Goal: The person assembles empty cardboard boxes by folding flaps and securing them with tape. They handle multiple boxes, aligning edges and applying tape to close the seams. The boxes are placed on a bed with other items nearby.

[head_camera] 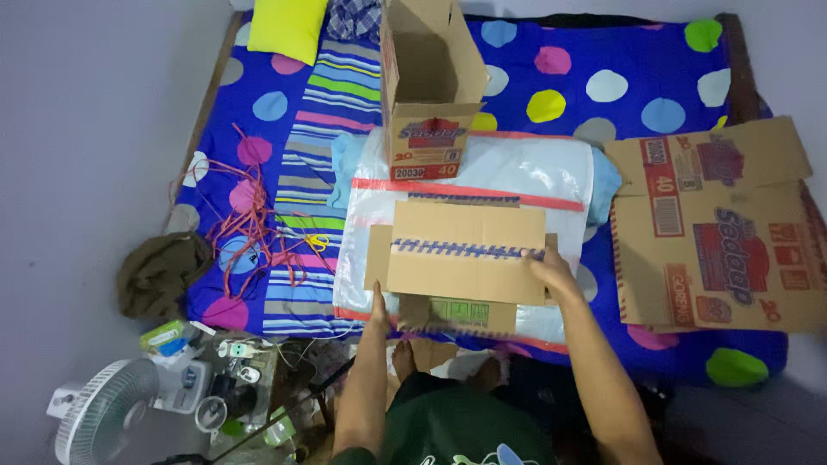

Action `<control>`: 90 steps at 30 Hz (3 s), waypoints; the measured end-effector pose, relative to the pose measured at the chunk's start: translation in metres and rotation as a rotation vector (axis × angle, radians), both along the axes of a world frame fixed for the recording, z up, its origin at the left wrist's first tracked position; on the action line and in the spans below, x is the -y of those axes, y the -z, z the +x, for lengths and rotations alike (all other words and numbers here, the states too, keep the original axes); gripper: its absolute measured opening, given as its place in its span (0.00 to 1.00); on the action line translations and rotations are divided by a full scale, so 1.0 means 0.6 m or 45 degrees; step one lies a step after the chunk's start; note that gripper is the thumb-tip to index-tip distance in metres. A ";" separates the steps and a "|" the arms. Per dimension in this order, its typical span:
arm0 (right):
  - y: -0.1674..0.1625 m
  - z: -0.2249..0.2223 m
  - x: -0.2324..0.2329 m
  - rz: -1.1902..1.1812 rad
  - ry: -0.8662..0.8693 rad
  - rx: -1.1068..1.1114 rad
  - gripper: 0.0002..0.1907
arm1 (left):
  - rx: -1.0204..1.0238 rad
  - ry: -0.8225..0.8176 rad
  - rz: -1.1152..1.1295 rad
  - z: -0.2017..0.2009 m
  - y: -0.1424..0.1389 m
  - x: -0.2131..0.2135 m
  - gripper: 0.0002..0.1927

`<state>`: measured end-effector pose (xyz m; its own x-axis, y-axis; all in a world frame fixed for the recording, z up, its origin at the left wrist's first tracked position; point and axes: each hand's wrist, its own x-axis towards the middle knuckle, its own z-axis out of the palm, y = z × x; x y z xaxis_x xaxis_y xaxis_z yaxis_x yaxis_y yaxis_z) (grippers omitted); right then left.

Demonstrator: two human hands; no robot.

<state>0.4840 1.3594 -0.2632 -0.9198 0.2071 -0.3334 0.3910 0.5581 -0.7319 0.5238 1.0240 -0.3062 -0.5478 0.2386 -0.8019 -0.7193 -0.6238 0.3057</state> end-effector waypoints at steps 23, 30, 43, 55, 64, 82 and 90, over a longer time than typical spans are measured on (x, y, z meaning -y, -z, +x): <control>-0.002 0.027 0.017 0.097 0.199 -0.383 0.21 | -0.788 0.085 -0.650 -0.050 -0.035 -0.005 0.40; -0.001 0.015 -0.011 0.169 0.287 -0.404 0.18 | -1.152 0.233 -0.846 -0.051 -0.035 -0.007 0.38; -0.027 0.045 0.178 0.244 0.229 -0.809 0.29 | -1.555 0.490 -1.276 -0.065 -0.028 -0.056 0.50; -0.025 0.061 0.189 0.355 -0.021 -0.735 0.43 | -1.752 0.403 -1.194 -0.060 -0.023 -0.087 0.44; -0.035 0.059 0.177 0.382 0.017 -0.652 0.44 | -1.615 0.181 -0.866 -0.049 -0.070 -0.105 0.40; 0.032 0.090 -0.033 -0.138 0.721 -0.021 0.27 | -1.058 0.494 -2.028 -0.033 -0.035 -0.076 0.50; 0.067 0.104 -0.053 -0.821 0.323 0.005 0.31 | -0.911 0.886 -1.950 0.012 -0.053 -0.248 0.54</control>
<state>0.5465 1.3913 -0.3035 -0.8676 0.1750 -0.4654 0.4552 -0.0967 -0.8851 0.5309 1.1731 -0.2743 -0.9776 -0.0876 -0.1911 -0.1850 0.7902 0.5843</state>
